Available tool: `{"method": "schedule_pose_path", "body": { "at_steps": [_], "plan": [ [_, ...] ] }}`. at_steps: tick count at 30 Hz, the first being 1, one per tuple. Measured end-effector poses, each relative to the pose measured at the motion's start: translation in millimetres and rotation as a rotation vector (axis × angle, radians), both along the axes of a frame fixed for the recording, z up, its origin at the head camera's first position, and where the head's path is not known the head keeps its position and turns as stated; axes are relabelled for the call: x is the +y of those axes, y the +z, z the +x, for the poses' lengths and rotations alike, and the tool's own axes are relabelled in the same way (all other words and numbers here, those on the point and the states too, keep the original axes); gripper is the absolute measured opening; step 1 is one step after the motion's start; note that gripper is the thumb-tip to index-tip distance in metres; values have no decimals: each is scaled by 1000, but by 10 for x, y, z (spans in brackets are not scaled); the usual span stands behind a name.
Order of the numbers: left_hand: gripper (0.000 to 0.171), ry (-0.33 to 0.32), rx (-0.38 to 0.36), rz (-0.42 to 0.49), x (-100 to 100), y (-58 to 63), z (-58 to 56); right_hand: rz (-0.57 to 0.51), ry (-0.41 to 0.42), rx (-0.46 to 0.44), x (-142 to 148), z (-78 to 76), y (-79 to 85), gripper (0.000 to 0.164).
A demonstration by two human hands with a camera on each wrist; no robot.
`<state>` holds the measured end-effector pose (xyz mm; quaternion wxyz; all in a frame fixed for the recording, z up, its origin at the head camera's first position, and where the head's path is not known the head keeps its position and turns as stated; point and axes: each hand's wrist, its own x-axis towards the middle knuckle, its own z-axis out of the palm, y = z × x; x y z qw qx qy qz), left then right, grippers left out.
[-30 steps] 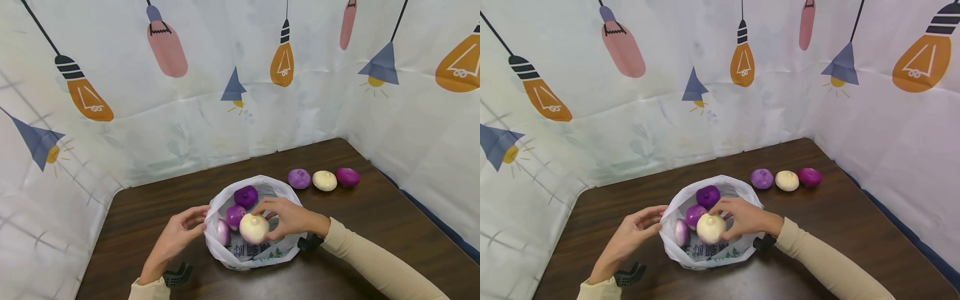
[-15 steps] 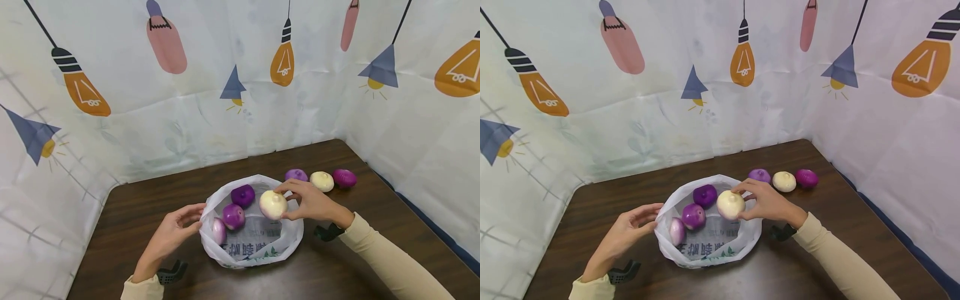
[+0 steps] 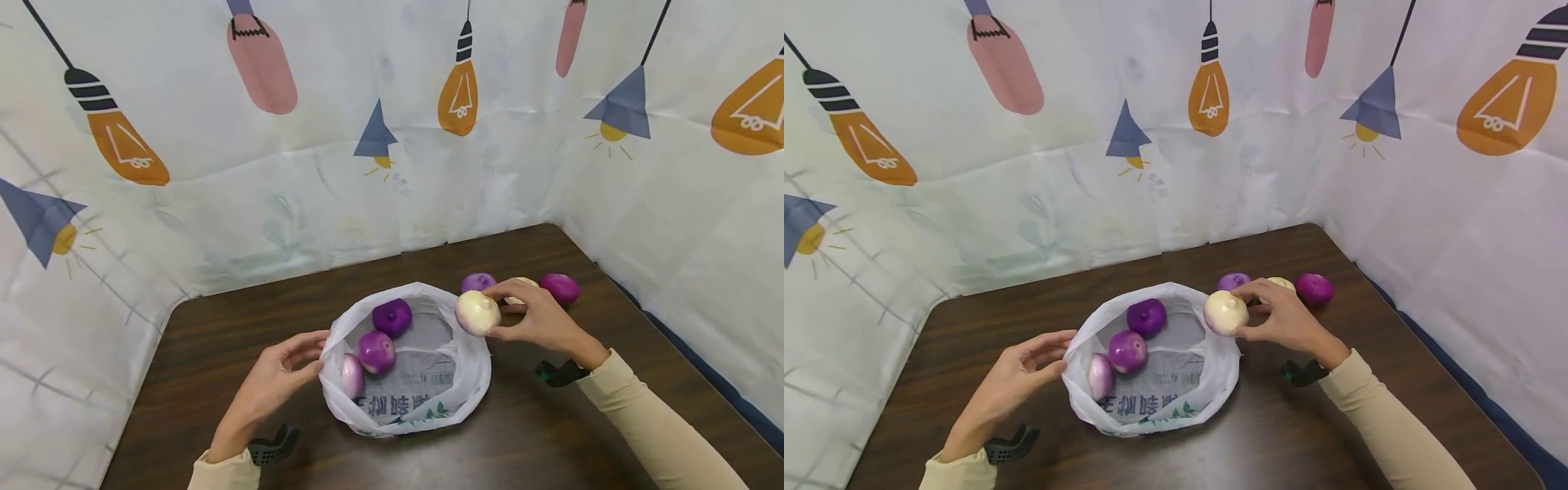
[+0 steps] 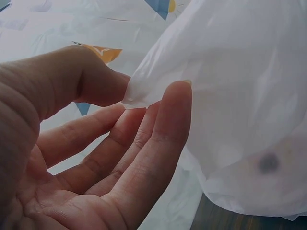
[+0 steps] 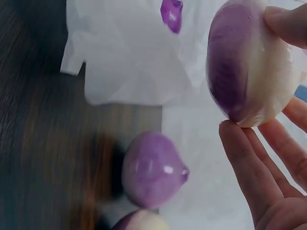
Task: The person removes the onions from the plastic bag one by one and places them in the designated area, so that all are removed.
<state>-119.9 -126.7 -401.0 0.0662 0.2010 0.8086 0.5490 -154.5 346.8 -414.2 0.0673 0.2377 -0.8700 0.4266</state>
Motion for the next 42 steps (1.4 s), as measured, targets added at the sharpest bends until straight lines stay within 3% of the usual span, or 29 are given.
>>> {"method": "schedule_pose_path", "body": {
  "at_steps": [9, 19, 42],
  "plan": [
    [46, 13, 15, -21, 2, -12, -7, -42, -49, 33, 242, 5, -152, 61],
    [46, 8, 3, -14, 21, -18, -16, 25, -148, 22, 427, 31, -347, 62],
    [45, 15, 8, -46, 14, -23, -27, 94, -172, -87, 385, 4, -582, 59]
  ]
}}
